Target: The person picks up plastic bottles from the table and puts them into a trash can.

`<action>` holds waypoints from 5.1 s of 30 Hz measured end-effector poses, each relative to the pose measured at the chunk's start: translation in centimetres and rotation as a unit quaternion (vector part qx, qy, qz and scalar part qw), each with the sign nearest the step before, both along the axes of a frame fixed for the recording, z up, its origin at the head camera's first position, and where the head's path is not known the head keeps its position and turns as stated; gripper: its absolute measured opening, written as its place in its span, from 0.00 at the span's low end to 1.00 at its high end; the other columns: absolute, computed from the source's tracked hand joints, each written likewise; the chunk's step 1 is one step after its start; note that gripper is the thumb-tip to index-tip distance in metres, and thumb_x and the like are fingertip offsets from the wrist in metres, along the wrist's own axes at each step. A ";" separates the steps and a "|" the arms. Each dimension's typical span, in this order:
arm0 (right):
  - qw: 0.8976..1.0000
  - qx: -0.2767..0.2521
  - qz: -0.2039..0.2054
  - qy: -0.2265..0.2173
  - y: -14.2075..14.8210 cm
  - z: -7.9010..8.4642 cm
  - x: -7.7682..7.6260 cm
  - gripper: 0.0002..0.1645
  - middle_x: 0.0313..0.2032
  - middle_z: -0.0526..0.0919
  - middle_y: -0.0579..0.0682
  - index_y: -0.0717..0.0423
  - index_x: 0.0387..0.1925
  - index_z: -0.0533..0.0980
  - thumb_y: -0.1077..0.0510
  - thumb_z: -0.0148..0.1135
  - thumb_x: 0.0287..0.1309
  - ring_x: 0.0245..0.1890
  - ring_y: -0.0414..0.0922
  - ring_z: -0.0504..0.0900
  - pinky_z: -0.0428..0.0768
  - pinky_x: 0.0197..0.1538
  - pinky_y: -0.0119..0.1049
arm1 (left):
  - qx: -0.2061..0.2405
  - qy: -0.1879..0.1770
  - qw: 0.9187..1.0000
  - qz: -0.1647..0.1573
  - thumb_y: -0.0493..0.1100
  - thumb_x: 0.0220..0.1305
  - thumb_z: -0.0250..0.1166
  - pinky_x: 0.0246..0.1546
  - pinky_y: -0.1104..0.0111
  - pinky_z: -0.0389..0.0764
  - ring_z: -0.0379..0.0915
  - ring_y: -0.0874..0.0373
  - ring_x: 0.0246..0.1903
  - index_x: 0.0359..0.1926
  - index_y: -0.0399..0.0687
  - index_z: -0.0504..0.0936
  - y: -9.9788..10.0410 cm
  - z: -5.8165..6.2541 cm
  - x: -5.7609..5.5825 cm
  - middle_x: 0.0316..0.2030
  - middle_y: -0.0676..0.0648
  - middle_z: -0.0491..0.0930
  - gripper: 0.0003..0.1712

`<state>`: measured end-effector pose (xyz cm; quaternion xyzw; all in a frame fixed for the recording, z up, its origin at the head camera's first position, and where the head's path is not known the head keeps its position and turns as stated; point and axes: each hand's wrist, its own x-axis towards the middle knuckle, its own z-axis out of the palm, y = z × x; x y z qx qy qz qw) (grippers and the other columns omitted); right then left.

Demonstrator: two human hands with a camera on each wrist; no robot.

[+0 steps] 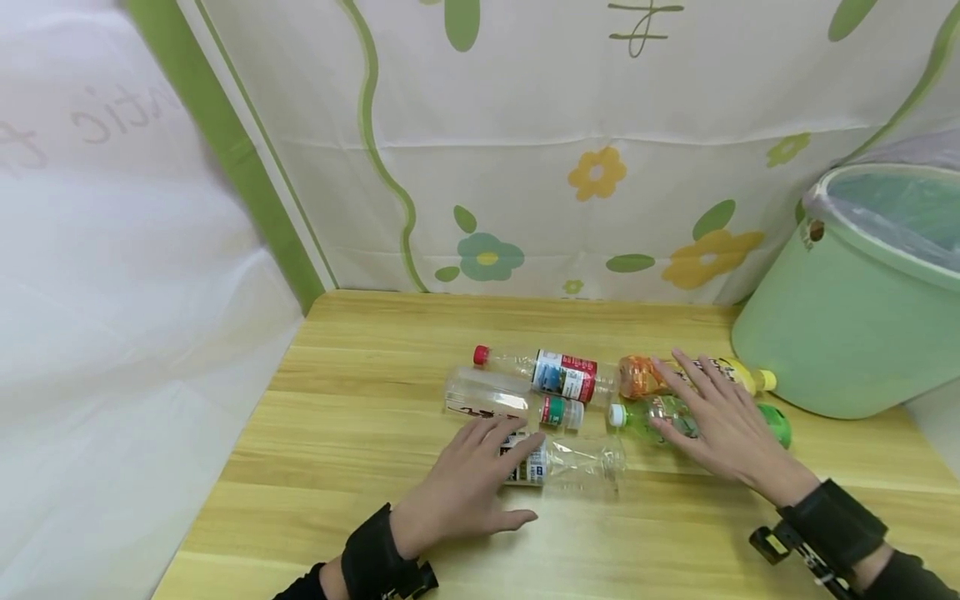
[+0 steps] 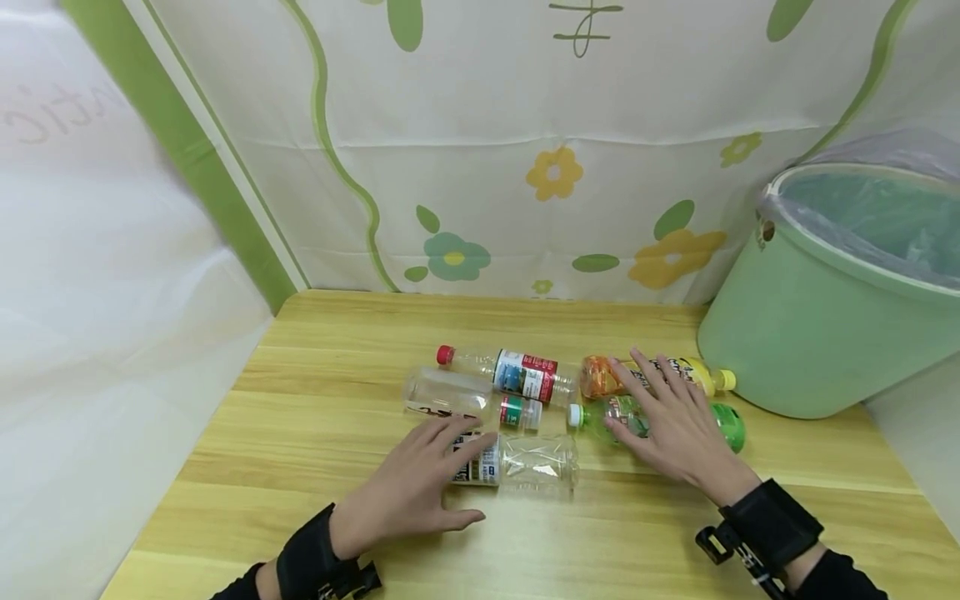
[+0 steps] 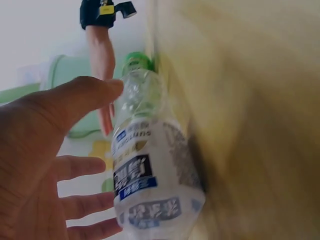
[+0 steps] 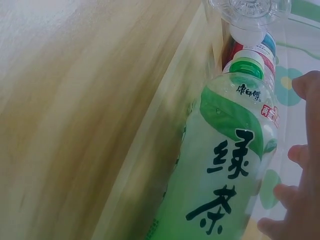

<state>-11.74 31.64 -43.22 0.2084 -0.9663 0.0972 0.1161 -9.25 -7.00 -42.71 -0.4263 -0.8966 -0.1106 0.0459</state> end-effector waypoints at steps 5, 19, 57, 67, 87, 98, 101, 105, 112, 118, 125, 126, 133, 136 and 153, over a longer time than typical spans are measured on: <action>1.000 0.001 0.002 0.004 0.1 -0.3 -0.1 0.52 0.80 0.46 0.54 0.43 0.82 0.50 0.36 0.63 0.66 0.75 0.66 0.46 0.50 0.60 0.81 | -0.013 -0.004 1.000 0.000 0.70 0.56 0.72 0.65 0.49 0.67 0.60 0.45 0.69 0.78 0.54 0.62 0.4 -0.7 0.4 0.71 0.43 0.64 0.55; 1.000 0.003 0.001 0.008 0.0 -0.5 -0.2 0.53 0.79 0.49 0.55 0.42 0.81 0.52 0.35 0.65 0.64 0.75 0.65 0.49 0.51 0.60 0.80 | 0.021 -0.035 0.999 0.020 0.45 0.66 0.71 0.47 0.53 0.82 0.71 0.46 0.60 0.79 0.59 0.58 0.9 -1.8 0.6 0.68 0.42 0.68 0.46; 1.000 -0.011 0.012 0.016 0.2 2.1 0.2 0.55 0.78 0.50 0.59 0.44 0.82 0.50 0.37 0.67 0.63 0.74 0.68 0.49 0.58 0.58 0.78 | 0.058 0.001 0.998 -0.010 0.44 0.62 0.73 0.40 0.56 0.83 0.74 0.44 0.52 0.77 0.57 0.63 1.1 1.7 -1.6 0.63 0.40 0.71 0.46; 0.999 -0.027 0.027 0.018 -0.4 3.4 0.3 0.55 0.78 0.53 0.58 0.40 0.81 0.53 0.38 0.70 0.60 0.74 0.66 0.52 0.60 0.59 0.75 | 0.065 0.011 0.998 -0.012 0.44 0.63 0.73 0.40 0.57 0.83 0.71 0.45 0.58 0.79 0.63 0.58 2.0 2.6 -2.8 0.65 0.40 0.69 0.49; 0.992 -0.005 0.098 0.078 -3.6 4.6 0.8 0.67 0.76 0.59 0.55 0.43 0.79 0.58 0.26 0.74 0.41 0.72 0.65 0.59 0.66 0.58 0.72 | 0.036 0.030 0.999 -0.019 0.46 0.64 0.73 0.49 0.56 0.81 0.73 0.44 0.55 0.79 0.61 0.60 5.5 4.0 -3.7 0.60 0.41 0.72 0.47; 0.985 -0.002 0.141 0.102 -4.3 4.3 1.0 0.63 0.71 0.67 0.58 0.50 0.76 0.64 0.28 0.74 0.42 0.64 0.62 0.71 0.70 0.59 0.66 | 0.038 0.043 0.998 -0.036 0.46 0.65 0.71 0.50 0.57 0.81 0.72 0.47 0.53 0.81 0.64 0.53 7.2 4.8 -2.9 0.60 0.43 0.70 0.50; 0.983 0.001 0.147 0.107 -4.2 4.1 1.0 0.57 0.64 0.75 0.60 0.53 0.72 0.69 0.38 0.79 0.40 0.58 0.62 0.76 0.74 0.55 0.65 | 0.031 0.045 0.998 -0.043 0.46 0.67 0.70 0.49 0.57 0.81 0.71 0.47 0.56 0.80 0.63 0.56 7.3 5.0 -2.6 0.64 0.42 0.68 0.47; 0.983 0.002 0.149 0.110 -4.0 4.0 1.0 0.49 0.51 0.82 0.57 0.58 0.62 0.76 0.51 0.82 0.33 0.48 0.58 0.81 0.78 0.47 0.62 | 0.023 0.046 0.997 -0.051 0.46 0.68 0.68 0.46 0.58 0.83 0.70 0.46 0.58 0.79 0.64 0.59 7.5 5.1 -2.3 0.67 0.41 0.66 0.43; 0.983 -0.004 0.148 0.105 -4.1 3.9 1.1 0.45 0.47 0.83 0.55 0.59 0.59 0.78 0.54 0.81 0.32 0.46 0.57 0.81 0.77 0.45 0.61 | 0.028 0.044 0.997 -0.054 0.46 0.67 0.69 0.39 0.61 0.83 0.70 0.46 0.57 0.79 0.64 0.59 7.6 5.0 -2.2 0.66 0.41 0.66 0.44; 0.984 -0.005 0.148 0.097 -4.2 4.0 1.2 0.43 0.48 0.84 0.55 0.59 0.58 0.79 0.55 0.81 0.33 0.47 0.58 0.81 0.76 0.46 0.62 | 0.036 0.056 0.996 -0.059 0.46 0.64 0.71 0.32 0.67 0.80 0.71 0.47 0.55 0.78 0.61 0.60 7.5 4.8 -2.2 0.66 0.40 0.68 0.45; 0.985 -0.001 0.143 0.093 -4.2 4.3 1.4 0.44 0.47 0.84 0.56 0.60 0.58 0.79 0.53 0.83 0.32 0.46 0.58 0.81 0.77 0.46 0.62 | 0.038 0.056 0.996 -0.059 0.45 0.64 0.71 0.35 0.66 0.81 0.71 0.48 0.56 0.78 0.61 0.60 7.6 4.9 -2.2 0.66 0.41 0.68 0.45; 0.986 -0.001 0.142 0.092 -4.2 4.3 1.4 0.44 0.47 0.84 0.56 0.60 0.58 0.79 0.53 0.83 0.32 0.46 0.58 0.81 0.77 0.46 0.62 | 0.037 0.056 0.996 -0.058 0.46 0.64 0.71 0.36 0.66 0.82 0.71 0.48 0.56 0.78 0.61 0.60 7.6 4.9 -2.2 0.66 0.41 0.68 0.45; 0.985 0.000 0.141 0.103 -3.9 4.6 1.2 0.45 0.46 0.84 0.55 0.58 0.58 0.78 0.53 0.82 0.31 0.44 0.58 0.82 0.78 0.41 0.61 | 0.040 0.040 0.997 -0.050 0.50 0.66 0.70 0.48 0.57 0.82 0.67 0.47 0.62 0.78 0.59 0.59 7.4 5.1 -2.2 0.69 0.43 0.66 0.44; 0.984 0.003 0.138 0.114 -3.6 4.6 1.2 0.47 0.45 0.84 0.57 0.58 0.58 0.78 0.52 0.83 0.29 0.42 0.59 0.82 0.78 0.39 0.60 | 0.042 0.045 0.997 -0.047 0.55 0.66 0.70 0.58 0.54 0.76 0.66 0.47 0.65 0.79 0.58 0.58 6.8 5.2 -2.3 0.69 0.43 0.66 0.46; 0.987 -0.004 0.111 0.115 -0.6 4.3 0.6 0.40 0.41 0.84 0.54 0.57 0.58 0.78 0.38 0.74 0.49 0.39 0.55 0.82 0.76 0.34 0.56 | 0.061 -0.058 0.991 0.106 0.70 0.69 0.58 0.72 0.43 0.46 0.41 0.40 0.76 0.80 0.60 0.58 -2.1 3.9 -4.1 0.78 0.44 0.50 0.46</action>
